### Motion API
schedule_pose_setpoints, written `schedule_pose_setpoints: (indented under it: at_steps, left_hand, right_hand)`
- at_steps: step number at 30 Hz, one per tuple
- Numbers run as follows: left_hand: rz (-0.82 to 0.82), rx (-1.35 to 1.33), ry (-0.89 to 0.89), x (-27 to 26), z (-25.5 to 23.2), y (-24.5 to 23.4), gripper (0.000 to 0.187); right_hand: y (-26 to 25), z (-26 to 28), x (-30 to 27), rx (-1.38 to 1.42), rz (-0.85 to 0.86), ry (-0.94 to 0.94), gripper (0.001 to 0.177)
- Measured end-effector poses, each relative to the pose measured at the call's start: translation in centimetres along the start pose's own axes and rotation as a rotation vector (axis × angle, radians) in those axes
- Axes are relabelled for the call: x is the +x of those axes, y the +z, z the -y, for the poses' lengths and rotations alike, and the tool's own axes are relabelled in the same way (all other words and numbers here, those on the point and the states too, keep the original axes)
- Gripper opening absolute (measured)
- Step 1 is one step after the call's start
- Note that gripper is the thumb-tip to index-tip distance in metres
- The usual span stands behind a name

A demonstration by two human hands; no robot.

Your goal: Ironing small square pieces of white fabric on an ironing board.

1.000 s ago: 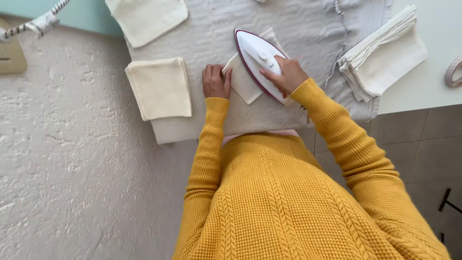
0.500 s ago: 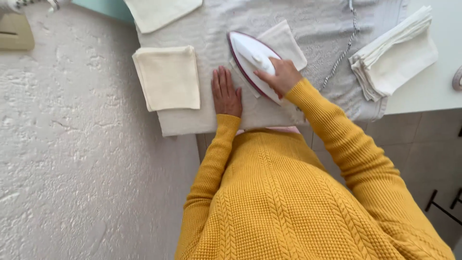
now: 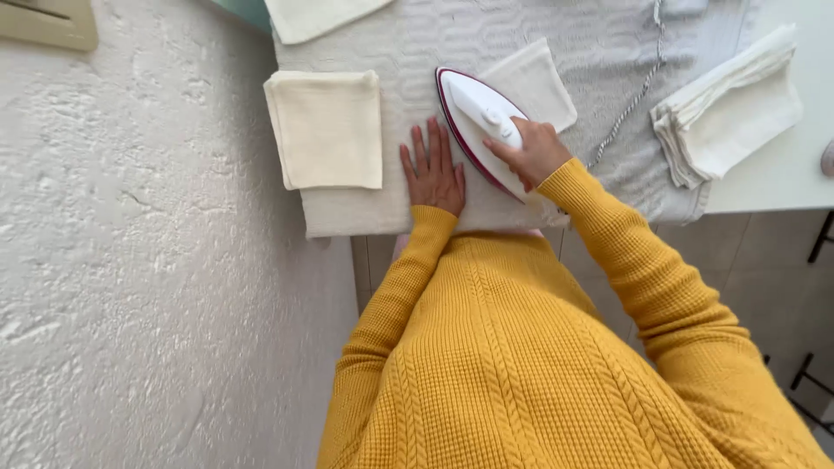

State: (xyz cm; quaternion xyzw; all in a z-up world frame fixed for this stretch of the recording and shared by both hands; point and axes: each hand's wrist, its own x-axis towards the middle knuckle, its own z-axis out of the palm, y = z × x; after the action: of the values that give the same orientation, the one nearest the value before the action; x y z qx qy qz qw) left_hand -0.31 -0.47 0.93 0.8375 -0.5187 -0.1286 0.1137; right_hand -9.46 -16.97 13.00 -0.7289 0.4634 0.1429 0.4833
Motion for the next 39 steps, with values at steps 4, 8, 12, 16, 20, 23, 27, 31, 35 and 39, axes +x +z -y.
schedule_pose_setpoints:
  at_steps: [4,8,12,16,20,23,27,31,35,39]
  left_hand:
    - [0.042,-0.08,-0.015,-1.7,-0.4,-0.4,0.075]
    - [0.063,-0.033,-0.015,0.0,0.1,-0.4,0.076]
    - [0.06,-0.012,-0.009,-0.5,0.0,-0.2,0.075]
    - [0.013,0.005,0.0,-0.3,0.0,-0.6,0.073]
    - [0.108,-0.044,-0.034,-0.4,-0.4,-0.3,0.076]
    - [0.063,-0.027,-0.027,-0.9,-0.4,-0.8,0.076]
    - [0.116,-0.022,-0.021,-0.3,-0.4,-0.6,0.077]
    - [0.074,-0.004,-0.029,-1.0,-0.6,-1.0,0.077]
    - [0.077,-0.004,-0.018,-0.2,-0.1,-0.7,0.075]
    - [0.057,-0.005,-0.019,-0.8,-0.5,-1.1,0.075]
  right_hand:
    - [0.6,0.2,0.0,0.04,0.007,0.011,0.053]
    - [0.1,0.6,0.1,-0.035,0.002,0.023,0.055]
    - [0.0,2.1,0.8,-0.049,-0.01,0.024,0.057]
    - [1.7,-5.2,2.4,-0.102,-0.094,-0.14,0.058]
    - [1.3,-3.4,3.0,-0.142,-0.155,-0.242,0.057]
    - [1.3,-1.8,1.1,-0.051,-0.103,-0.122,0.056]
    - [0.9,-1.4,1.8,-0.057,-0.122,-0.147,0.049]
    - [1.0,0.0,0.8,-0.008,-0.077,-0.081,0.049]
    - [1.2,-2.4,2.0,-0.016,-0.108,-0.099,0.045]
    - [0.9,-1.5,1.9,-0.064,-0.141,-0.168,0.046]
